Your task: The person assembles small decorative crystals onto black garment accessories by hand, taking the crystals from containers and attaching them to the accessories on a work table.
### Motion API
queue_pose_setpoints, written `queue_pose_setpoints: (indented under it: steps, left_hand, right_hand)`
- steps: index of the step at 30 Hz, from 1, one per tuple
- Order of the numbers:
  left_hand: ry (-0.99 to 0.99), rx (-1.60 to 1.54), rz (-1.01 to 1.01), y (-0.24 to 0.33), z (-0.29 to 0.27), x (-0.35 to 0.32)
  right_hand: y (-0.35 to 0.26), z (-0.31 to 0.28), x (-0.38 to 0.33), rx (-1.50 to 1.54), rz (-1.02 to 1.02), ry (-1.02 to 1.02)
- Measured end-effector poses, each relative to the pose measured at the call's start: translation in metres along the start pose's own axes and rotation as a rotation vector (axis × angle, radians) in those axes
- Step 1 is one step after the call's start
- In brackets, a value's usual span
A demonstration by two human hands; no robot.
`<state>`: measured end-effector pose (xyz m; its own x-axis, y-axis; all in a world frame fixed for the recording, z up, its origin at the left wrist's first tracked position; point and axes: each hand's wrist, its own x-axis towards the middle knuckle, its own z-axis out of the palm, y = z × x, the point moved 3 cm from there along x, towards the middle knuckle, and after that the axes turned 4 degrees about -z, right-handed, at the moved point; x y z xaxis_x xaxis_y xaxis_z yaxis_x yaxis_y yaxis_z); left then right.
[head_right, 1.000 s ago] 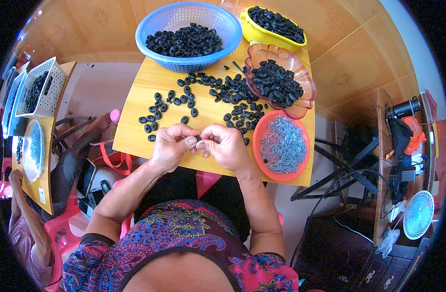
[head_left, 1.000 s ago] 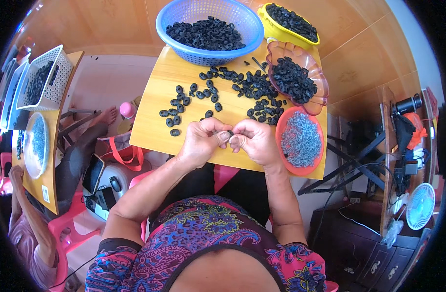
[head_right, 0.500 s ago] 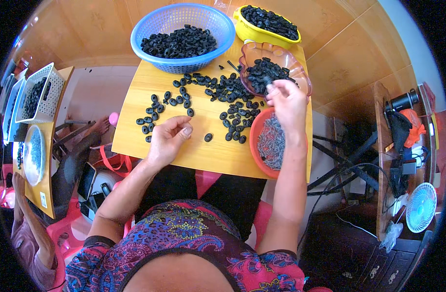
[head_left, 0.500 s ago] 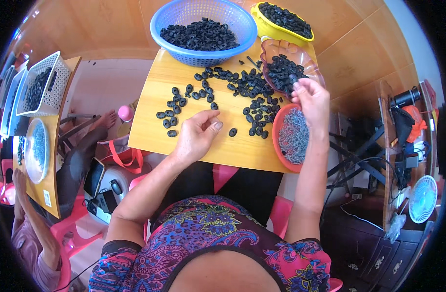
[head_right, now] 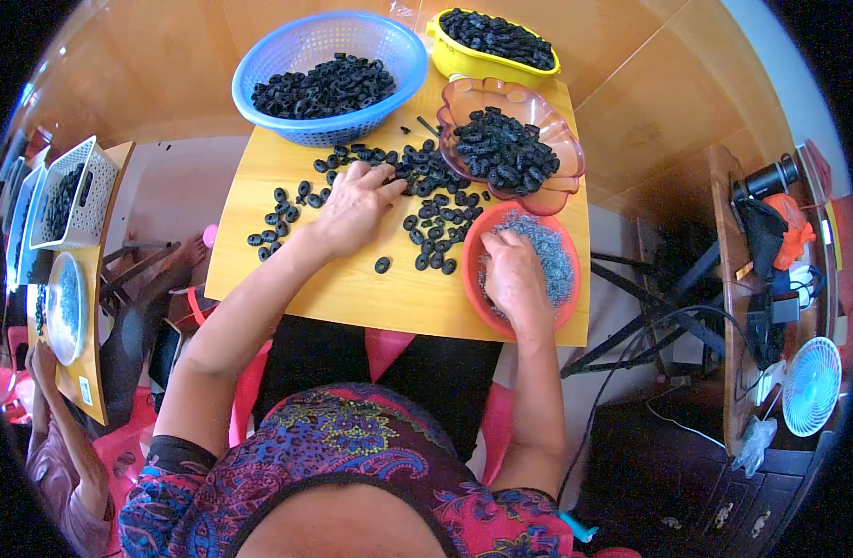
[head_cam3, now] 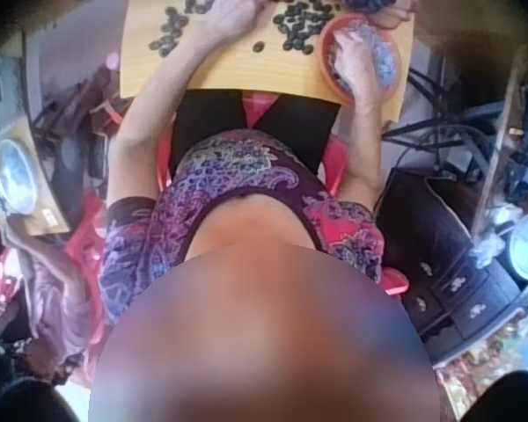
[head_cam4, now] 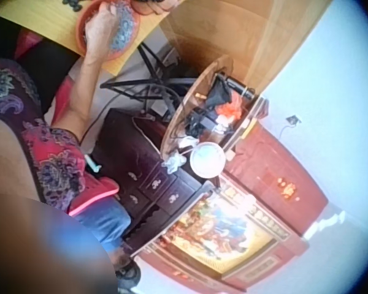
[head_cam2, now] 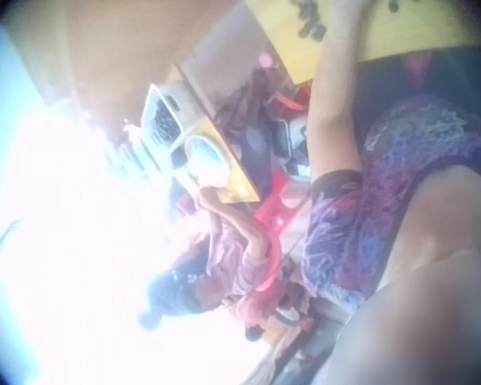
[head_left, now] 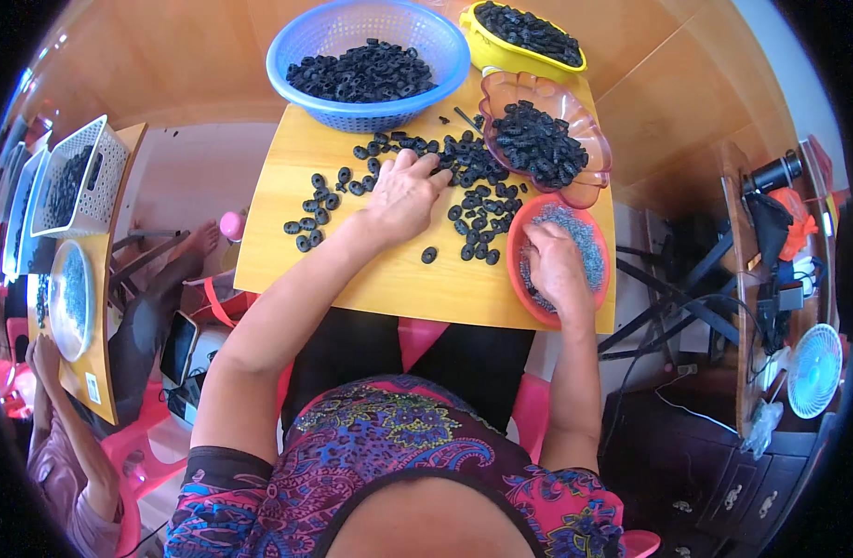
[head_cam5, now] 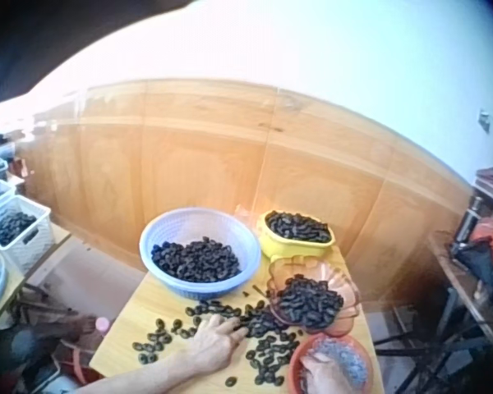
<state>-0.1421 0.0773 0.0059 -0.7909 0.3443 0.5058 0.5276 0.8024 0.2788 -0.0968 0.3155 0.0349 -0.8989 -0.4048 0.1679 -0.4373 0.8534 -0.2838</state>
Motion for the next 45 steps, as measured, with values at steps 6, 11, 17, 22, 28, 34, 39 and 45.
queue_pose_setpoints:
  steps: [6,11,17,22,28,34,39,45]
  left_hand:
    - [-0.063,-0.013,0.022,0.003,0.014,-0.008]
    - [-0.096,-0.096,0.027,0.008,0.004,-0.027]
    - [0.022,-0.2,-0.06,0.008,-0.002,-0.028]
    - [0.065,-0.5,-0.27,0.014,-0.027,-0.029]
    - [-0.044,-1.626,-0.99,0.012,-0.047,-0.056]
    - [-0.104,-1.997,-1.032,0.02,-0.049,-0.073]
    - [-0.115,-1.888,-0.889,0.01,-0.04,-0.081]
    - [-0.087,-1.774,-0.794,0.005,-0.037,-0.088]
  right_hand:
    - [0.002,0.008,-0.007,0.006,-0.019,0.047]
    - [-0.002,0.002,-0.009,0.139,-0.005,0.07]
    - [-0.007,-0.002,-0.01,0.117,-0.023,0.213]
    - [-0.001,-0.012,-0.012,0.214,0.068,0.33]
    - [0.003,-0.006,-0.014,0.571,0.244,0.272]
    - [-0.04,-0.006,-0.005,1.089,0.205,0.087]
    - [-0.082,-0.003,0.007,1.199,0.079,-0.057]
    - [-0.114,0.006,0.028,1.061,-0.052,0.001]
